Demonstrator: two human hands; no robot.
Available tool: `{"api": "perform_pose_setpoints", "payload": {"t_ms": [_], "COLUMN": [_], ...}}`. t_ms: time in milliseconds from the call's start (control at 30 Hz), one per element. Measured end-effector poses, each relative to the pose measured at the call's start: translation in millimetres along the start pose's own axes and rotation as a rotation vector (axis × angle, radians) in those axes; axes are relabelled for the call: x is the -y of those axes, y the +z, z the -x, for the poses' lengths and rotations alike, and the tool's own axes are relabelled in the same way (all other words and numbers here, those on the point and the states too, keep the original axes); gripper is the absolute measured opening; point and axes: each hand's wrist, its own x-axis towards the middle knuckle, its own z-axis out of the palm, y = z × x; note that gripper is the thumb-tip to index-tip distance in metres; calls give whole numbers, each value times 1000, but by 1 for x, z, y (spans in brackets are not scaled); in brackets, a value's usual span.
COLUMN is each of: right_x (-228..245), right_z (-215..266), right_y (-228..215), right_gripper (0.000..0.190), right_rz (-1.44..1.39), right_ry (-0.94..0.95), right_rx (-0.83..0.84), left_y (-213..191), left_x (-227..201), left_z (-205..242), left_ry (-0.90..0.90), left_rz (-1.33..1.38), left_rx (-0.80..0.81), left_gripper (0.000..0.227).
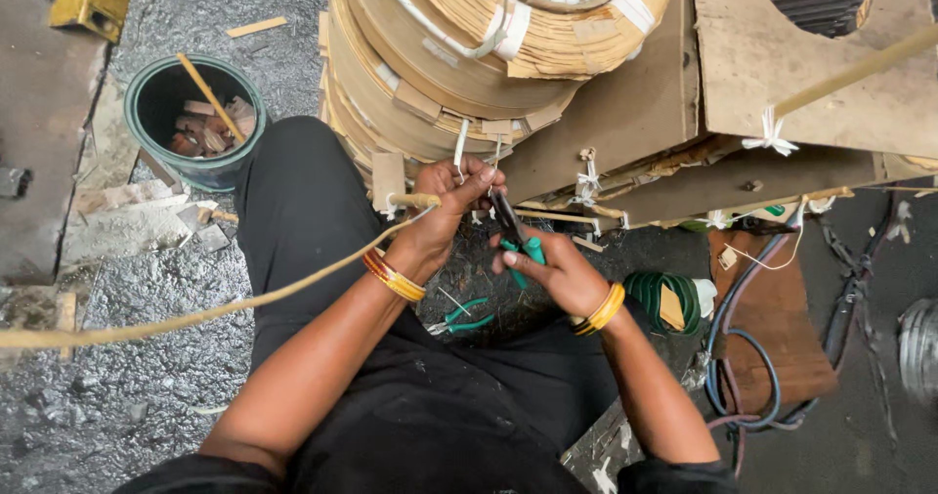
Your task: The person sits on the floor and uses white plastic ties to secure a large wooden structure. They wrap the ties around the structure, pull them tight, and use pliers to cut the excess ends.
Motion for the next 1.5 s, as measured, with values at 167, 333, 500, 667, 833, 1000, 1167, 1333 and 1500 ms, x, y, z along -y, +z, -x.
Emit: {"api": "perform_pose_setpoints", "payload": {"t_ms": [167, 333, 500, 667, 833, 1000, 1167, 1333, 1500], "right_x": [5, 8, 15, 13, 2, -9, -16, -10, -12], "right_z": [-2, -5, -6, -7, -10, -14, -17, -14, -11], "right_y": [-16, -26, -25, -12, -13, -22, -4, -2, -3], "right_gripper": [25, 24, 29, 31, 37, 30, 28, 32, 29], "right_rz": [84, 190, 337, 288, -353, -771, -166, 393, 15], "right_ry": [-4, 69, 65, 71, 174, 249, 97, -344, -42], "right_rx": [48, 37, -3, -58, 216, 469, 125, -193, 32], "left_y": [-4, -3, -1, 4, 7, 9, 5, 7, 4], "left_x": [4, 4, 1, 3, 7, 7, 9, -1, -10], "left_z": [-4, -7, -6, -4, -3, -9, -4, -8, 3], "left_ry": [5, 2, -2, 32, 79, 77, 50, 52, -10], "left_rz": [34, 42, 59, 42, 67, 114, 37, 29, -30], "left_rx": [24, 26, 12, -31, -52, -32, -71, -44, -30], "left_gripper": [16, 16, 15, 16, 14, 14, 14, 15, 18]}}
